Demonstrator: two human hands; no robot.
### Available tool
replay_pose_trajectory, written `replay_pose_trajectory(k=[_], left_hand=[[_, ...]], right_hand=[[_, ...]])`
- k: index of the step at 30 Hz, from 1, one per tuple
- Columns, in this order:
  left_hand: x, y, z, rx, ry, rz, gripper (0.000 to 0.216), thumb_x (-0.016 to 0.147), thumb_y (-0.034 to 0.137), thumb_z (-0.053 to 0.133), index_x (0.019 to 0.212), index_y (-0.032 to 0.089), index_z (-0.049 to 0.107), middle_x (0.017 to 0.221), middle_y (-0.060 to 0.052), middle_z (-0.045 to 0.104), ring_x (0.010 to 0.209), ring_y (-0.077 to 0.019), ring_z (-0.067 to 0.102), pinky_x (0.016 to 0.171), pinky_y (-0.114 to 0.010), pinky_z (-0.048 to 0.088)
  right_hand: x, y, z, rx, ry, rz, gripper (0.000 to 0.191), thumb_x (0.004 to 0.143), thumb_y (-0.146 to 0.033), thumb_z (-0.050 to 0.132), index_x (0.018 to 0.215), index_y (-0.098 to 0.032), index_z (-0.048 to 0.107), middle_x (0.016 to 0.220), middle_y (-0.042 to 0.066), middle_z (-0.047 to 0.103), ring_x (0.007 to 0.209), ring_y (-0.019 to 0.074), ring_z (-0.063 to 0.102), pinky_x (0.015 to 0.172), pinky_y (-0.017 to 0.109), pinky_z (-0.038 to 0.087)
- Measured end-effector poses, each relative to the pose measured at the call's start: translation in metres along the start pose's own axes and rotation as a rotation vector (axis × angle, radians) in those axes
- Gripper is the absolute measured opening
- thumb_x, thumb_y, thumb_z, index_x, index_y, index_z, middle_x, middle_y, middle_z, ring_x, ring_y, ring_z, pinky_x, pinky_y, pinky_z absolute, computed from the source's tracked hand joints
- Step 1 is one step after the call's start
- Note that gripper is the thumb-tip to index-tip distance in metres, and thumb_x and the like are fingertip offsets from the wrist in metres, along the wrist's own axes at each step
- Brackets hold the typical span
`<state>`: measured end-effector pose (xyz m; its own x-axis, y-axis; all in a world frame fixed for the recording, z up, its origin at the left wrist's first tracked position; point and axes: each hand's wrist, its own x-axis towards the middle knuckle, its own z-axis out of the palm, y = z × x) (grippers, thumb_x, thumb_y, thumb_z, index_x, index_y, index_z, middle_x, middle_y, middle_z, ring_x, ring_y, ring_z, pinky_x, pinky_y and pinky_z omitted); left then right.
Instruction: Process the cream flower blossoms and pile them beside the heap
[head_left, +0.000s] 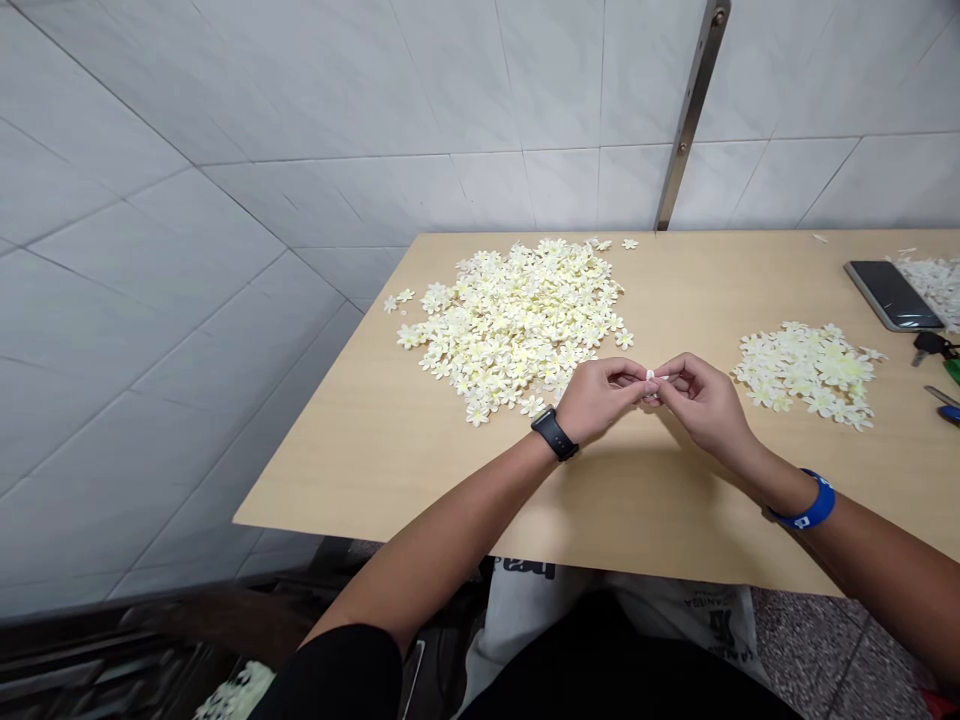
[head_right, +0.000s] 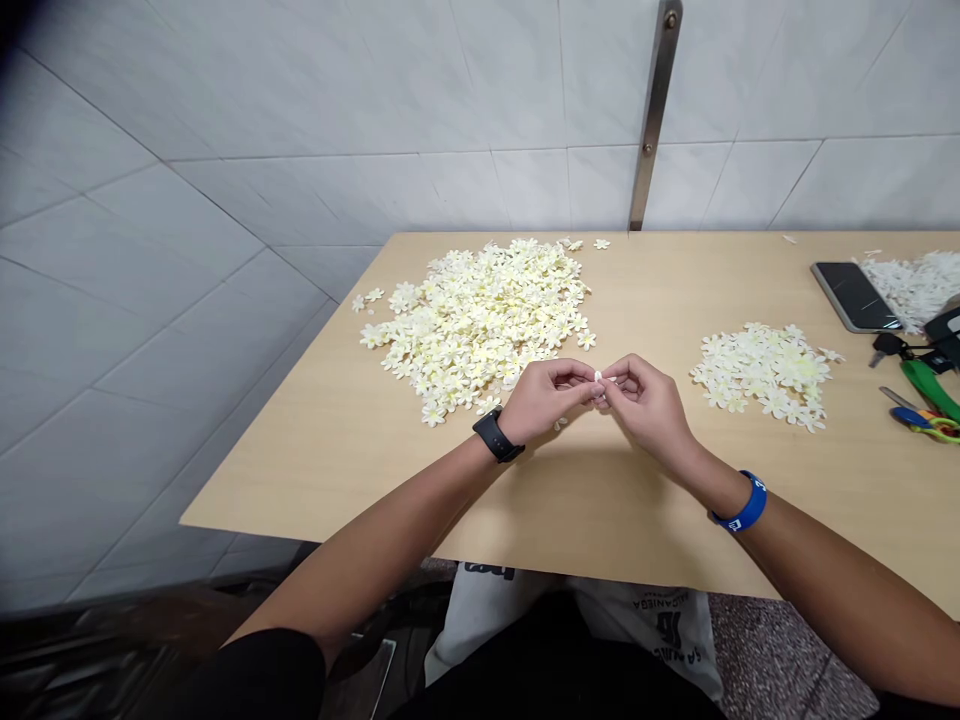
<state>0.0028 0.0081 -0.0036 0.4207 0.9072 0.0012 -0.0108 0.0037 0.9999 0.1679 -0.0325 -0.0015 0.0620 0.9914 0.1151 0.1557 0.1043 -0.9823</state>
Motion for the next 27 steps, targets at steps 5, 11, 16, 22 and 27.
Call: replay_pose_trajectory(k=[5,11,16,22,27], left_hand=[[0.003,-0.002,-0.007,0.167,0.015,0.085,0.021,0.080,0.031,0.078,0.086,0.011,0.074,0.082,-0.008,0.078,0.072,-0.0145,0.073,0.065,-0.021,0.055],[0.007,-0.003,-0.011,0.102,-0.012,0.091,0.013,0.084,0.016,0.065,0.090,0.011,0.076,0.083,-0.007,0.077,0.073,-0.0116,0.071,0.070,-0.021,0.056],[0.008,-0.003,-0.009,-0.113,-0.049,0.005,0.017,0.085,0.026,0.073,0.090,0.010,0.072,0.077,-0.006,0.073,0.070,-0.0112,0.069,0.069,-0.024,0.060],[0.007,-0.001,-0.007,-0.116,-0.045,-0.080,0.033,0.079,0.038,0.083,0.087,0.009,0.071,0.072,-0.005,0.071,0.062,-0.0102,0.067,0.063,-0.023,0.059],[0.008,0.006,-0.011,-0.111,-0.095,-0.184,0.024,0.083,0.029,0.081,0.083,0.008,0.069,0.068,-0.005,0.069,0.056,-0.0091,0.064,0.055,-0.021,0.056]], right_hand=[[0.005,-0.003,-0.001,0.071,-0.066,0.062,0.033,0.075,-0.049,0.084,0.085,-0.021,0.070,0.070,0.003,0.073,0.071,0.0200,0.075,0.070,0.033,0.064],[0.012,-0.004,-0.007,0.131,-0.051,0.095,0.042,0.070,-0.053,0.087,0.090,-0.021,0.068,0.076,0.001,0.072,0.070,0.0166,0.073,0.070,0.031,0.063],[0.016,0.002,-0.011,0.141,-0.082,0.052,0.039,0.072,-0.049,0.086,0.089,-0.024,0.061,0.073,-0.001,0.071,0.066,0.0164,0.070,0.065,0.031,0.060],[0.013,0.005,-0.011,-0.057,-0.063,-0.049,0.020,0.079,-0.039,0.078,0.082,-0.022,0.069,0.078,0.003,0.073,0.074,0.0190,0.068,0.068,0.032,0.055],[0.013,0.004,-0.017,-0.217,-0.158,-0.122,0.009,0.087,-0.030,0.067,0.085,-0.021,0.070,0.084,0.004,0.074,0.077,0.0190,0.066,0.070,0.032,0.051]])
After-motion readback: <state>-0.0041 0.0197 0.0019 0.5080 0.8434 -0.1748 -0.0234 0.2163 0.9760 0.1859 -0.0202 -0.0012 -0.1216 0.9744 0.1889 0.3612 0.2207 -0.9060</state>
